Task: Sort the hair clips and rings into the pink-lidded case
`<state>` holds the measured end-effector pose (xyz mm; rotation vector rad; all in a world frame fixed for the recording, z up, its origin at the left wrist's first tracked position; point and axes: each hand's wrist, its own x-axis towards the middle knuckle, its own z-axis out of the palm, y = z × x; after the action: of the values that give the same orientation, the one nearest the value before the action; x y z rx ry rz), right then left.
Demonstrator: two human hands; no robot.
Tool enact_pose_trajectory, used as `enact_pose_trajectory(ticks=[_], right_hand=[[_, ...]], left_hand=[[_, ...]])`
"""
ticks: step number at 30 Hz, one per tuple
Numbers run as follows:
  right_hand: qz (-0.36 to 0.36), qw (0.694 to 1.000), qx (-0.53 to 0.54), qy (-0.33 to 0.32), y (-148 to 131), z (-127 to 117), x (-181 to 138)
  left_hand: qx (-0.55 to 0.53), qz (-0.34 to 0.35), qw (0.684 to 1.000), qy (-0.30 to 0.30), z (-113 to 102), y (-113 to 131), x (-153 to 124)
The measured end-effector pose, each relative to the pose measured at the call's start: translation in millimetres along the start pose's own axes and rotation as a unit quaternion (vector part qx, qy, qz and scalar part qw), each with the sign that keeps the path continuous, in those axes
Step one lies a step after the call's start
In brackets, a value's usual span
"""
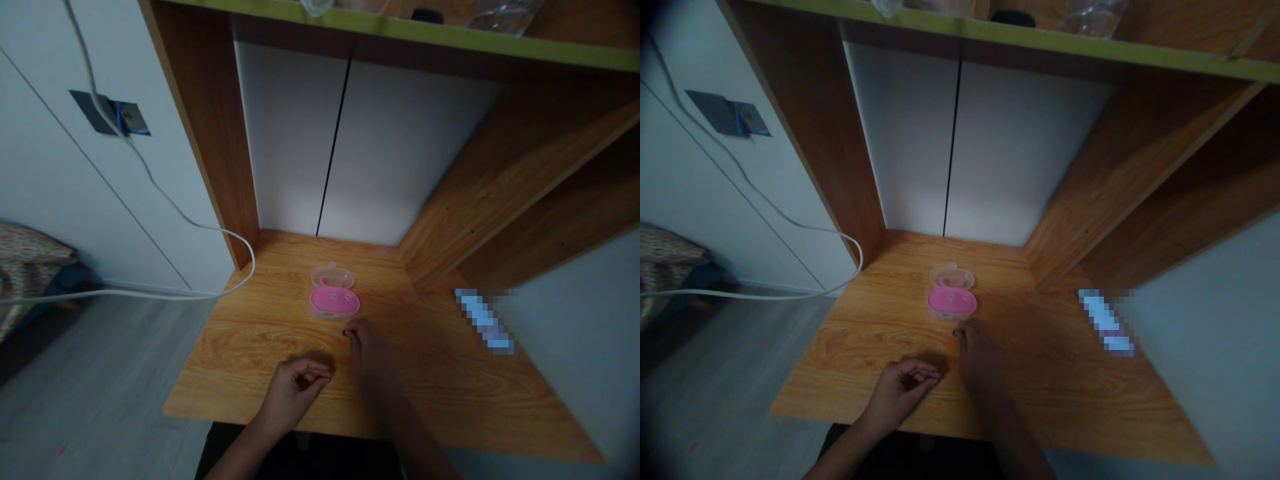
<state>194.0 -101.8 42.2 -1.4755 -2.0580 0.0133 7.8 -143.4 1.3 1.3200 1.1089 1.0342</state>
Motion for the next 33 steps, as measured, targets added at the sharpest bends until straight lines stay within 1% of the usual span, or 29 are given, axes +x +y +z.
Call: enact_pose_trajectory(ticks=[3, 6, 8, 11, 15, 18, 22, 28, 31, 33], right_hand=[[-0.028, 0.999, -0.03, -0.035, 5, -2, 40], [-0.048, 0.995, -0.058, -0.067, 3, -2, 72], [-0.05, 0.993, -0.076, -0.079, 0, 0, 87], [-0.054, 0.99, -0.095, -0.093, -4, 6, 98], [-0.069, 0.986, -0.104, -0.107, -6, 10, 100], [-0.071, 0.987, -0.1, -0.106, -5, 8, 98], [-0.062, 0.99, -0.083, -0.093, -2, 5, 92], [-0.043, 0.996, -0.044, -0.072, -2, 8, 89], [-0.04, 0.997, -0.014, -0.057, -4, 9, 88], [-0.038, 0.998, 0.011, -0.041, -7, 11, 82]], left_hand=[[0.008, 0.007, 1.0, 0.004, 1, -2, 0], [0.01, 0.015, 1.0, 0.009, 1, -3, 1], [0.008, 0.019, 1.0, 0.01, 1, -4, 1], [0.007, 0.023, 1.0, 0.01, 1, -4, 1], [0.006, 0.023, 1.0, 0.011, 0, -3, 2], [0.0, 0.019, 1.0, 0.009, 0, -1, 2], [-0.01, 0.022, 1.0, 0.003, 0, 0, 2], [-0.005, 0.035, 0.999, 0.002, 0, 0, 4], [0.009, 0.049, 0.999, 0.008, -1, 2, 3], [0.021, 0.057, 0.998, 0.022, -3, 2, 2]])
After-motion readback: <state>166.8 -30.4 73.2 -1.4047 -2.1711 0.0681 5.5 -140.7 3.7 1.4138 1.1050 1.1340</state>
